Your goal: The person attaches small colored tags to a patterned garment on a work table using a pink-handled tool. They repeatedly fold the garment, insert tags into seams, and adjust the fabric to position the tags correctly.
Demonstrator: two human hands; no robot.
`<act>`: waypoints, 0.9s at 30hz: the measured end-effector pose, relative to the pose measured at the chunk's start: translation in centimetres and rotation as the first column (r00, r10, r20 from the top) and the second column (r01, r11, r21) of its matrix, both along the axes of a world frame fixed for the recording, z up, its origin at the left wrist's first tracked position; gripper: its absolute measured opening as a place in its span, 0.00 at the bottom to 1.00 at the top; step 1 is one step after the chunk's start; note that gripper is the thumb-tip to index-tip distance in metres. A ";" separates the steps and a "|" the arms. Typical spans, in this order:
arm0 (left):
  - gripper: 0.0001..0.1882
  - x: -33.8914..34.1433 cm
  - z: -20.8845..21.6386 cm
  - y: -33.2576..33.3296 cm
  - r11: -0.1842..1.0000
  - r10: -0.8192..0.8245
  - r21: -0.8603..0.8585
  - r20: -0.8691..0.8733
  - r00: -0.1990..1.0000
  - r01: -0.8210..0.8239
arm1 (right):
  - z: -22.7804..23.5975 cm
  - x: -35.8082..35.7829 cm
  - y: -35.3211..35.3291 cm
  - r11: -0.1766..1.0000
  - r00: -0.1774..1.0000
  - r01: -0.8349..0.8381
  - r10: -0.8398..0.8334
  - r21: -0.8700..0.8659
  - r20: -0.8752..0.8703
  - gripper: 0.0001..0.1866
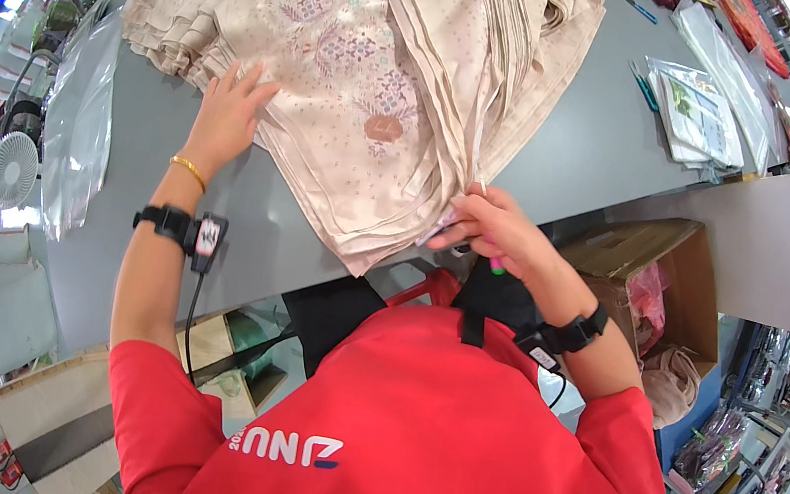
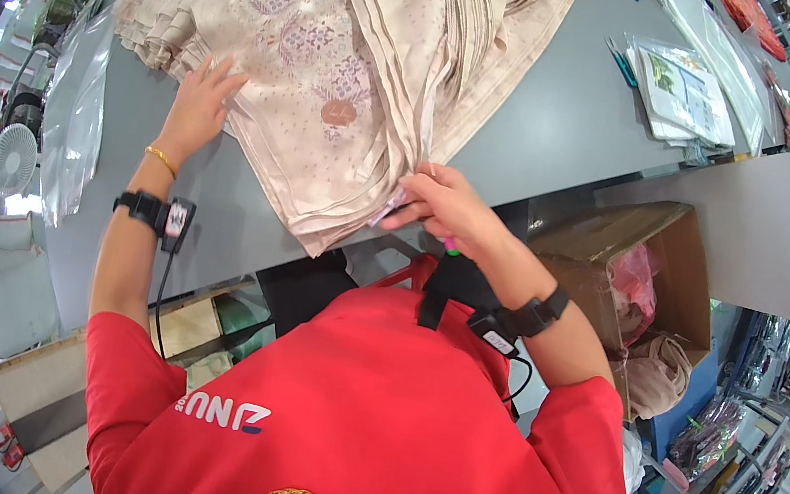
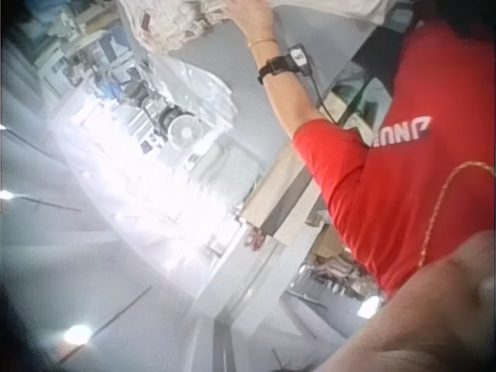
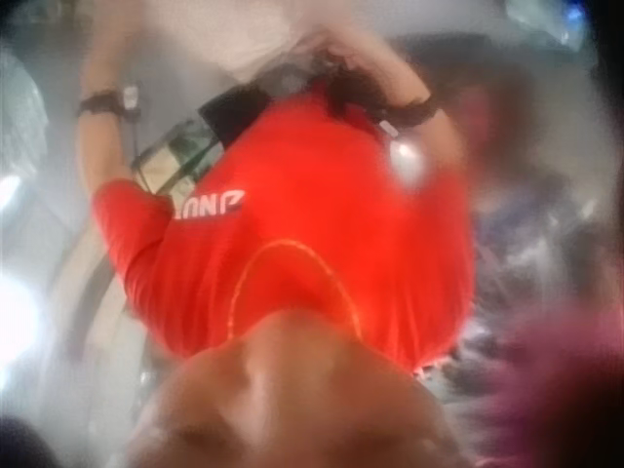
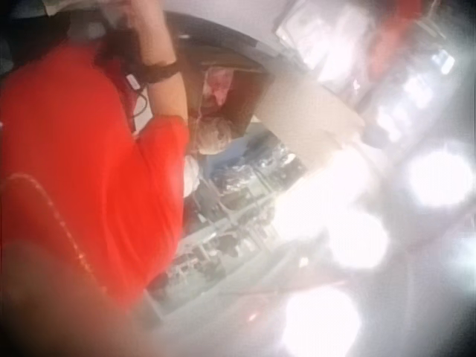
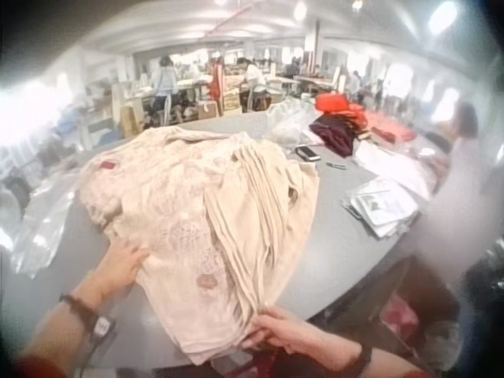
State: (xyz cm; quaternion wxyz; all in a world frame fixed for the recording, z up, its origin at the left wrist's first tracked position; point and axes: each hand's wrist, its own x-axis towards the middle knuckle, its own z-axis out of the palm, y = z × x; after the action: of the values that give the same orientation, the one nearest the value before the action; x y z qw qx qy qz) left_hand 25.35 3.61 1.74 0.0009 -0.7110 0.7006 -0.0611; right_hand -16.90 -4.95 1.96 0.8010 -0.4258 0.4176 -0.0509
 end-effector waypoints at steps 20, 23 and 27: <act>0.10 -23.8 -2.0 3.9 0.977 0.071 -0.074 -0.772 0.631 -0.201 | -1.4 1.2 -7.5 -0.366 0.955 -0.286 -0.039 -0.885 -0.293 0.07; 0.08 -23.8 -2.0 3.5 0.966 0.178 -0.007 -0.705 0.687 -0.258 | -2.0 -2.1 -5.5 -0.323 0.944 -0.327 -0.065 -0.888 -0.324 0.07; 0.07 -23.3 -2.5 2.8 0.969 -0.015 -0.175 -0.746 0.666 -0.175 | -1.1 -3.4 -4.4 -0.140 0.960 -0.281 -0.018 -0.950 -0.281 0.09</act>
State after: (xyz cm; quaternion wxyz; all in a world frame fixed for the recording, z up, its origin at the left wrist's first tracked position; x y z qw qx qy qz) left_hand 2.04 6.37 -0.78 -0.3641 -0.6994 0.5960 0.1519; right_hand -20.33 -9.33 0.86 0.1640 -0.9227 0.2692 -0.2218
